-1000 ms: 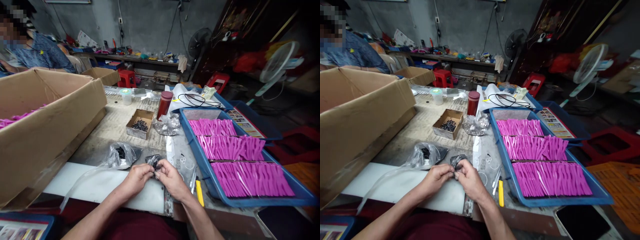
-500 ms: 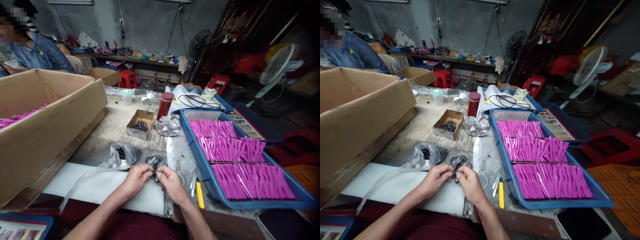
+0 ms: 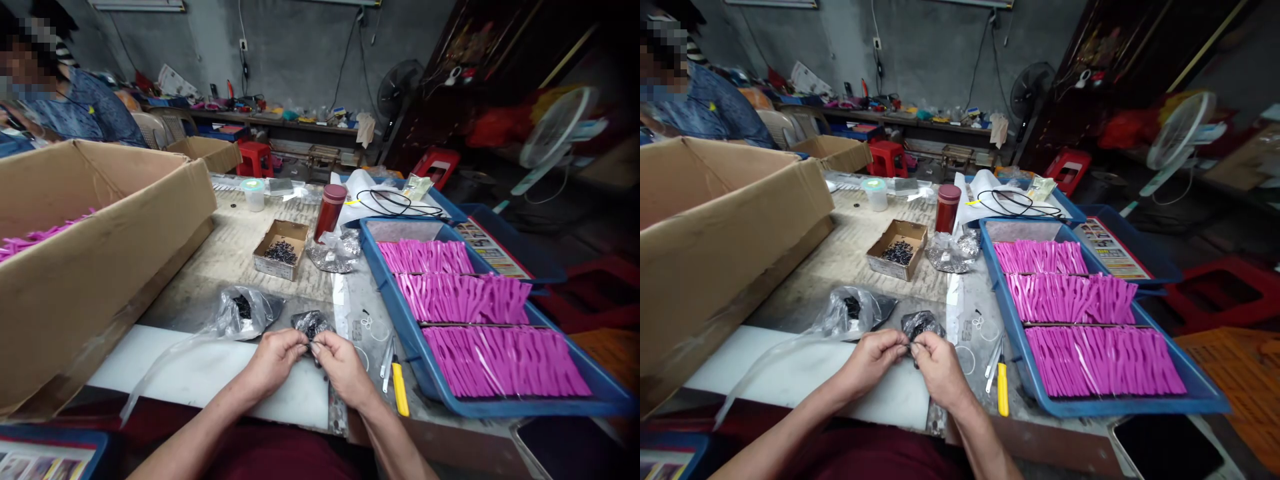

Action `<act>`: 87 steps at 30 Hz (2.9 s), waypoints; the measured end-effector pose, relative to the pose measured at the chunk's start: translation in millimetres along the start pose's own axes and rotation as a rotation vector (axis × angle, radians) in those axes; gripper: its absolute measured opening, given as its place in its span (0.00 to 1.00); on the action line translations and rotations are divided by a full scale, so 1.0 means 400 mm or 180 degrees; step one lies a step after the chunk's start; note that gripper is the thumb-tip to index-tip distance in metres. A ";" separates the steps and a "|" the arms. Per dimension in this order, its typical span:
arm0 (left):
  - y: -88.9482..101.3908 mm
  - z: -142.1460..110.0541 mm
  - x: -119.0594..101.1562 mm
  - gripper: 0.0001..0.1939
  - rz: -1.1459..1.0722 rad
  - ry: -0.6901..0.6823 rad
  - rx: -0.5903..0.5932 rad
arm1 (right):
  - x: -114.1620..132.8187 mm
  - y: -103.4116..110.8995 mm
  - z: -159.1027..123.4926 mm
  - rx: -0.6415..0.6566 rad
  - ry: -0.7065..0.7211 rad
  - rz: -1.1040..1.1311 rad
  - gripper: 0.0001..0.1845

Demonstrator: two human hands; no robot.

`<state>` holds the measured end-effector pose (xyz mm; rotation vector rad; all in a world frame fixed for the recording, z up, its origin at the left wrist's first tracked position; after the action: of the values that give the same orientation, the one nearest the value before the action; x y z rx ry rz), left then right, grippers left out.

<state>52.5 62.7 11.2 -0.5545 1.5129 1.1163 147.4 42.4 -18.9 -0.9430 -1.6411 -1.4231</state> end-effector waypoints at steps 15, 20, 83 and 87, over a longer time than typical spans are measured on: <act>0.012 0.004 0.026 0.07 -0.0356 0.0304 -0.0087 | 0.000 0.005 0.005 -0.0221 -0.0017 0.0082 0.11; 0.086 0.049 0.020 0.07 -0.0511 0.0417 -0.0354 | -0.007 0.023 0.001 -0.0307 0.0007 0.0215 0.12; 0.214 0.015 0.065 0.10 0.3307 0.0096 -0.0019 | 0.038 -0.036 0.061 0.0123 0.0866 -0.4005 0.10; 0.228 0.011 0.066 0.12 0.3104 0.0258 -0.0225 | 0.042 -0.034 0.055 -0.0055 0.0976 -0.4051 0.09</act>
<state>-28.0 112.7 18.1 0.1525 1.8670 1.8931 126.2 63.5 -11.7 0.4957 -2.0276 -2.1892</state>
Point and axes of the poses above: each hand's wrist, its own z-axis towards the middle knuckle, its own y-axis out of the back of the hand, x = y × z, the point moved 8 cm from there along z, towards the middle knuckle, and after that the axes turned 14 degrees about -z, right-handed, at the moved point
